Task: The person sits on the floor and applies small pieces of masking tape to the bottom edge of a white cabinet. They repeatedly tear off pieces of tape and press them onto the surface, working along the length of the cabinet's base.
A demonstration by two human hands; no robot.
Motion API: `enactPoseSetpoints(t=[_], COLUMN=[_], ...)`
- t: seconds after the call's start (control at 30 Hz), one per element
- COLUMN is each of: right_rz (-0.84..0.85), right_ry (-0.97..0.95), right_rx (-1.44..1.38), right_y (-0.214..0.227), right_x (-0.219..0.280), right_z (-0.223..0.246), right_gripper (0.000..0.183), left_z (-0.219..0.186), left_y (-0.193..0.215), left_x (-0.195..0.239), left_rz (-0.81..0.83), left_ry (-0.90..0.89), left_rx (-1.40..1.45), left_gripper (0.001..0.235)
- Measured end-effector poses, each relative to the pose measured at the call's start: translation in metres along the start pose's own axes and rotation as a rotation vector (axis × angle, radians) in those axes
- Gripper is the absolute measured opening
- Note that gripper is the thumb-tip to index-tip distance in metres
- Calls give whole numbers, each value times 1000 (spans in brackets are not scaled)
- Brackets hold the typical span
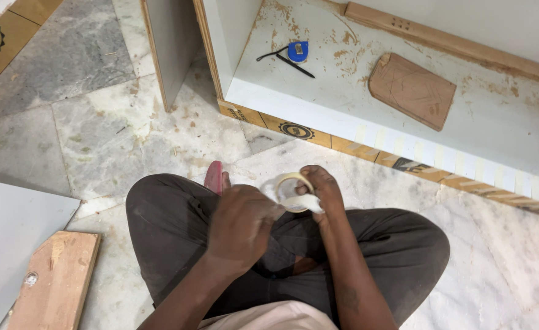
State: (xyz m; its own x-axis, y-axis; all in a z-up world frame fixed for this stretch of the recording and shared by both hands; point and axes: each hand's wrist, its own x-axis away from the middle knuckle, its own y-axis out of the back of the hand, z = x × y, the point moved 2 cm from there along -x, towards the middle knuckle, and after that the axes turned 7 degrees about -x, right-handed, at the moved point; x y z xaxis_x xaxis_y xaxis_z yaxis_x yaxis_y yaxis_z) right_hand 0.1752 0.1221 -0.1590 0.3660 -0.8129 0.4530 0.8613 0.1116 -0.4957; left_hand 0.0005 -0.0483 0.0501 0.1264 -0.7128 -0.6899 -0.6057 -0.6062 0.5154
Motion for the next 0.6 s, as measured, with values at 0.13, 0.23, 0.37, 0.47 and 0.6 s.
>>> enactPoseSetpoints(t=[0.13, 0.23, 0.37, 0.47, 0.6], right_rz=[-115, -140, -58, 53, 335], right_ry=[369, 409, 389, 512, 248], right_rx=[749, 1299, 1544, 1276, 415], right_y=[8, -12, -11, -20, -56], right_x=[-17, -21, -25, -23, 6], right_z=[-11, -28, -46, -30, 7], right_gripper=[21, 52, 67, 55, 76], left_z=[9, 19, 27, 39, 49], left_y=[30, 39, 40, 36, 36], left_x=[-20, -33, -33, -27, -23], left_rz=[-41, -32, -82, -65, -61], left_ry=[353, 460, 307, 385, 451], left_rx=[4, 3, -47, -27, 12], left_gripper=[17, 13, 12, 14, 15])
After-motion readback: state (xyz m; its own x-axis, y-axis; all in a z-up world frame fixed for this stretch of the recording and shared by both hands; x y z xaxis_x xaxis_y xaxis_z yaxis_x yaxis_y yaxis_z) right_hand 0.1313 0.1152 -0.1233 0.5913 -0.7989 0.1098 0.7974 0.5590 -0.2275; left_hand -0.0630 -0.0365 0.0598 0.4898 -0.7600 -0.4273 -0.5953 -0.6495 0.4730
